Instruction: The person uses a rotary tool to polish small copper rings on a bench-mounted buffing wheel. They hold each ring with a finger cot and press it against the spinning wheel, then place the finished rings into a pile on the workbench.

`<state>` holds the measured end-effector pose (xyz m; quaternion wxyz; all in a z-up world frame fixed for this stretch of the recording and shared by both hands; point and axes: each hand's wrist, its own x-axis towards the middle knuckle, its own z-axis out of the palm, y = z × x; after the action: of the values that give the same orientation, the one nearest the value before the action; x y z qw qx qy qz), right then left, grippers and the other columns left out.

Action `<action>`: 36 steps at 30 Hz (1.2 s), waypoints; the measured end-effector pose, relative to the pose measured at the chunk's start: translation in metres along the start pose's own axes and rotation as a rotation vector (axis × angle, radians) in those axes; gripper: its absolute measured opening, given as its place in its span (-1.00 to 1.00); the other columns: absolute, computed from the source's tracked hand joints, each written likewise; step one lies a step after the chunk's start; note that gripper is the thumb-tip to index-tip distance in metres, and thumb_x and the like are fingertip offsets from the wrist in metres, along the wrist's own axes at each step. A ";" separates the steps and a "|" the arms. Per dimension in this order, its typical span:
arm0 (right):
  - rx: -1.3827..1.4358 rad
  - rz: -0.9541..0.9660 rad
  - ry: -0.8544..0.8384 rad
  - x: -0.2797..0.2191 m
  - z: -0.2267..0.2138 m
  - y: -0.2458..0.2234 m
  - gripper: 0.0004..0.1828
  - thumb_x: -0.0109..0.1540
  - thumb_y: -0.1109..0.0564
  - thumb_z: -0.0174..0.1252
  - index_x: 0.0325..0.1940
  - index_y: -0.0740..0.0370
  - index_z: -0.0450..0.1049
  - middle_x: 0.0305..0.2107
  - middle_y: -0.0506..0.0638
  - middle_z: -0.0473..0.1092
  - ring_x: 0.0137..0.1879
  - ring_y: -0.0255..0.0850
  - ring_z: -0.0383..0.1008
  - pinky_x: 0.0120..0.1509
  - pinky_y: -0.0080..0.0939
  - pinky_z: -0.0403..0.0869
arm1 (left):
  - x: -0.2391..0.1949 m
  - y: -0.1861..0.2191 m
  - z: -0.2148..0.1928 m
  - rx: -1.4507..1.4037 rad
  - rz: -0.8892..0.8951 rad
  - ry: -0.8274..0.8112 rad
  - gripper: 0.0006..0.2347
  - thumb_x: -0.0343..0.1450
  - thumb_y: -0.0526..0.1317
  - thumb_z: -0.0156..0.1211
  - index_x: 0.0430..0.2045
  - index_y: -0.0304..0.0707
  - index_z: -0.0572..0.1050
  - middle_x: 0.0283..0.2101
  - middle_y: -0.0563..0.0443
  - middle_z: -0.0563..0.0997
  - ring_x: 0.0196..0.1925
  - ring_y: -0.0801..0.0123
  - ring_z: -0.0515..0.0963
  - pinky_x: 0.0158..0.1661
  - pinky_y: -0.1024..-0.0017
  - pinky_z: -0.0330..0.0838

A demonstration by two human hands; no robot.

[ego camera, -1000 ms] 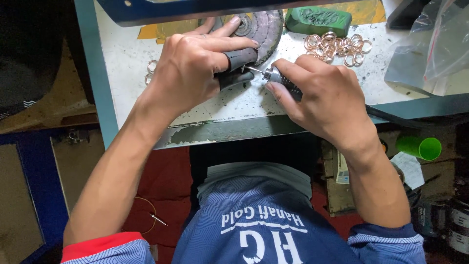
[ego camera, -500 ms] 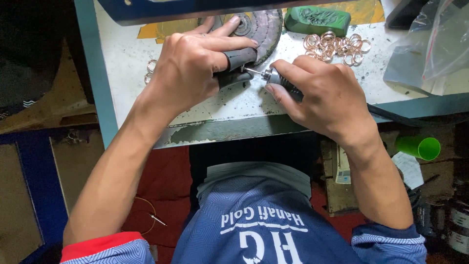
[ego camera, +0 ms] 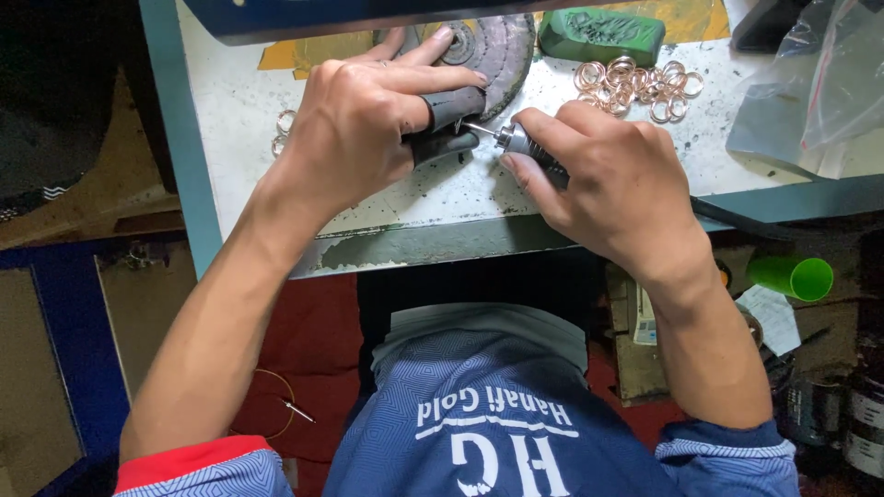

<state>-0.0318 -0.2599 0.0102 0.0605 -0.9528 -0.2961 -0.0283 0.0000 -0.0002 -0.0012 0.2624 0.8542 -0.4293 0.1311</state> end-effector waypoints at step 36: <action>-0.049 0.003 0.035 -0.002 0.002 -0.003 -0.63 0.40 -0.19 0.27 0.16 0.03 0.58 -0.42 -0.09 0.43 -0.58 -0.02 0.42 -0.64 -0.03 0.39 | 0.001 0.001 -0.001 0.031 0.008 0.010 -0.85 0.31 -0.57 0.50 -0.45 -0.33 0.71 0.07 0.05 0.70 0.20 -0.12 0.58 0.18 0.01 0.52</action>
<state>-0.0350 -0.2582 0.0082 0.0422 -0.9539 -0.2925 -0.0522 -0.0003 -0.0006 0.0006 0.2508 0.8558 -0.4292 0.1431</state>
